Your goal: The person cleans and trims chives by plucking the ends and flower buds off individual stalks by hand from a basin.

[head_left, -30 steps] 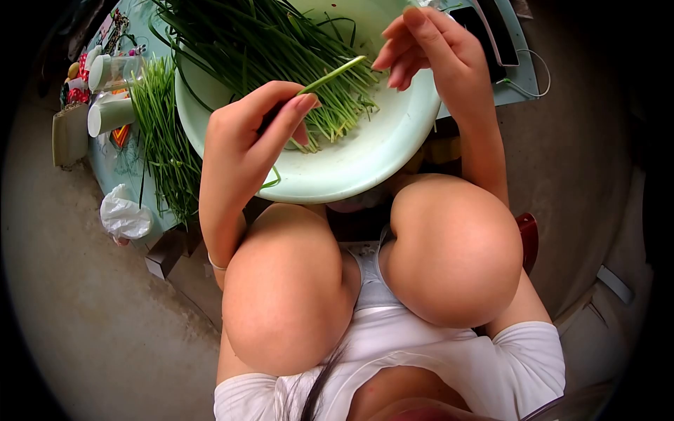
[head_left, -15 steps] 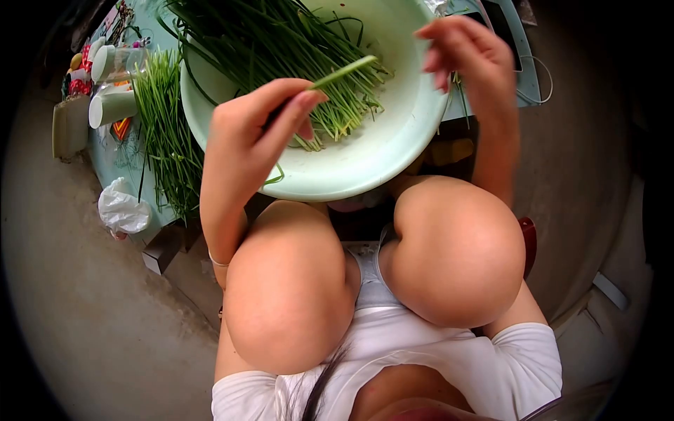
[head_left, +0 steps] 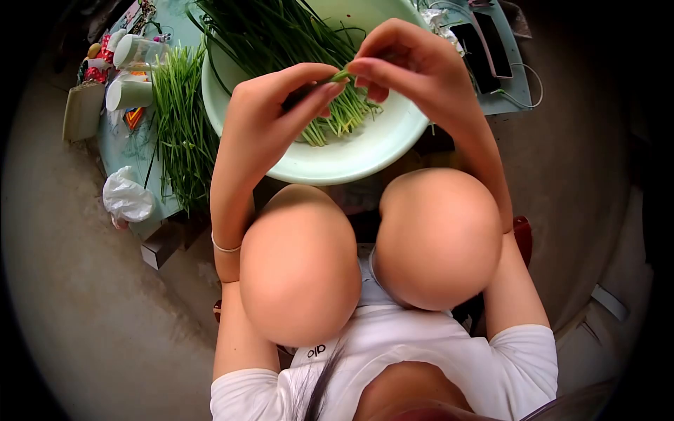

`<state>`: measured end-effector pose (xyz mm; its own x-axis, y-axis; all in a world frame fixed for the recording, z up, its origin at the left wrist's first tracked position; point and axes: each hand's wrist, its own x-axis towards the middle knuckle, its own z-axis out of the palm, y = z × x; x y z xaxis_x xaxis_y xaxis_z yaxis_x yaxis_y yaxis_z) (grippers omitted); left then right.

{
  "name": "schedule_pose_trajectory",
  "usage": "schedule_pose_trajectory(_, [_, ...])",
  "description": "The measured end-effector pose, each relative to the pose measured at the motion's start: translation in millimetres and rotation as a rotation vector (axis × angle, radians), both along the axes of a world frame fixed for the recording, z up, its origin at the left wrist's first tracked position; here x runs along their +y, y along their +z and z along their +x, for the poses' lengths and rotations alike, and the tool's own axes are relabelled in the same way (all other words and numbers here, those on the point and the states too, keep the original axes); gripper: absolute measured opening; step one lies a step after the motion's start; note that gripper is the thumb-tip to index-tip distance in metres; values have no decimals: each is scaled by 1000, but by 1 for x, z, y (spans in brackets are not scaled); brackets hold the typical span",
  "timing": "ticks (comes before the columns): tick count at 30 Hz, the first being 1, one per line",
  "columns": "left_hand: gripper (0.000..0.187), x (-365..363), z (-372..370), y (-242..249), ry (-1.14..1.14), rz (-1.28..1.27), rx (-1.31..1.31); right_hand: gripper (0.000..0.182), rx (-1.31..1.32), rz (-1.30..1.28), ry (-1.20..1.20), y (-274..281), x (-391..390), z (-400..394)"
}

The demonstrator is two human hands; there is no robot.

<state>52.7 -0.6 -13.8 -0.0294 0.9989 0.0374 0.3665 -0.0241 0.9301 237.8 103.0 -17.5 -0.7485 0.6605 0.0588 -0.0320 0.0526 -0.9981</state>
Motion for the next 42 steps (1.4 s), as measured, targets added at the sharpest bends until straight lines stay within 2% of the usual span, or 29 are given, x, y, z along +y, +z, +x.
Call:
schedule_pose_trajectory(3, [21, -3, 0, 10, -26, 33, -25, 10, 79, 15, -71, 12, 11, 22])
schedule_pose_trajectory(5, [20, -8, -3, 22, 0, 12, -112, 14, 96, 148, -307, 16, 23, 42])
schedule_pose_trajectory(6, [19, -9, -11, 23, 45, -5, -184, 19, 100, 124, -315, 18, 33, 57])
schedule_pose_trajectory(7, [21, -8, -19, 26, 47, 103, -223, 24, 106, 100, -322, 22, 38, 66])
schedule_pose_trajectory(8, [24, -8, -26, 37, 15, 164, -361, 31, 33, 4, -368, 45, 17, 55])
schedule_pose_trajectory(9, [26, -7, -31, 50, -21, 226, -498, 31, 47, 16, -361, 48, 14, 46])
schedule_pose_trajectory(10, [29, -3, -29, 60, 87, 256, -682, 36, 88, 106, -218, 47, 16, 36])
schedule_pose_trajectory(11, [33, -5, -33, 79, 91, 139, -820, 41, 129, 200, -77, 52, 15, 28])
schedule_pose_trajectory(12, [30, -5, -29, 95, 50, 227, -890, 47, -33, 199, 45, 74, 3, 23])
schedule_pose_trajectory(14, [27, -3, -21, 119, 12, 301, -1016, 45, 12, 188, 126, 89, -12, 8])
schedule_pose_trajectory(15, [27, -5, -20, 128, 7, 315, -1007, 43, 38, 160, 204, 96, -19, 2])
schedule_pose_trajectory(16, [27, -6, -17, 135, -91, 353, -997, 43, 44, 167, 204, 106, -23, -4])
schedule_pose_trajectory(17, [27, -11, -9, 146, -195, 399, -984, 42, 58, 71, 398, 123, -25, -4])
schedule_pose_trajectory(18, [29, -16, -7, 158, -174, 359, -965, 41, 63, -28, 589, 136, -27, -3])
schedule_pose_trajectory(20, [29, -20, -6, 166, -208, 379, -974, 38, 40, -85, 585, 148, -30, 0])
schedule_pose_trajectory(21, [29, -21, -6, 168, -228, 382, -985, 34, 22, -162, 584, 151, -32, 1])
schedule_pose_trajectory(23, [33, -22, -6, 164, -150, 368, -958, 33, 6, -138, 545, 154, -33, 1])
schedule_pose_trajectory(26, [45, -14, -6, 132, -284, 161, -1003, 33, 15, -272, 539, 148, -26, -1])
schedule_pose_trajectory(28, [43, -7, -19, 101, -395, 9, -939, 32, -10, -237, 483, 140, -31, -11])
schedule_pose_trajectory(30, [42, -8, -19, 103, -479, -60, -924, 32, -43, -200, 433, 136, -32, -17])
schedule_pose_trajectory(31, [39, -12, -17, 102, -343, -28, -865, 34, -59, -222, 450, 135, -31, -18])
schedule_pose_trajectory(33, [37, -17, -18, 104, -209, 5, -823, 38, -95, -272, 483, 135, -31, -22])
schedule_pose_trajectory(35, [35, -14, -30, 95, -135, 43, -959, 39, -143, -287, 451, 130, -28, -22])
schedule_pose_trajectory(37, [33, -11, -39, 85, -74, 64, -983, 41, -175, -336, 541, 118, -20, -23])
schedule_pose_trajectory(38, [32, -12, -44, 81, -42, 49, -977, 38, -202, -358, 468, 117, -22, -25])
schedule_pose_trajectory(41, [28, -10, -55, 65, 29, 21, -972, 30, -187, -369, 518, 101, -9, -27])
schedule_pose_trajectory(42, [28, -8, -59, 60, 52, 3, -991, 21, -201, -337, 462, 81, 3, -30])
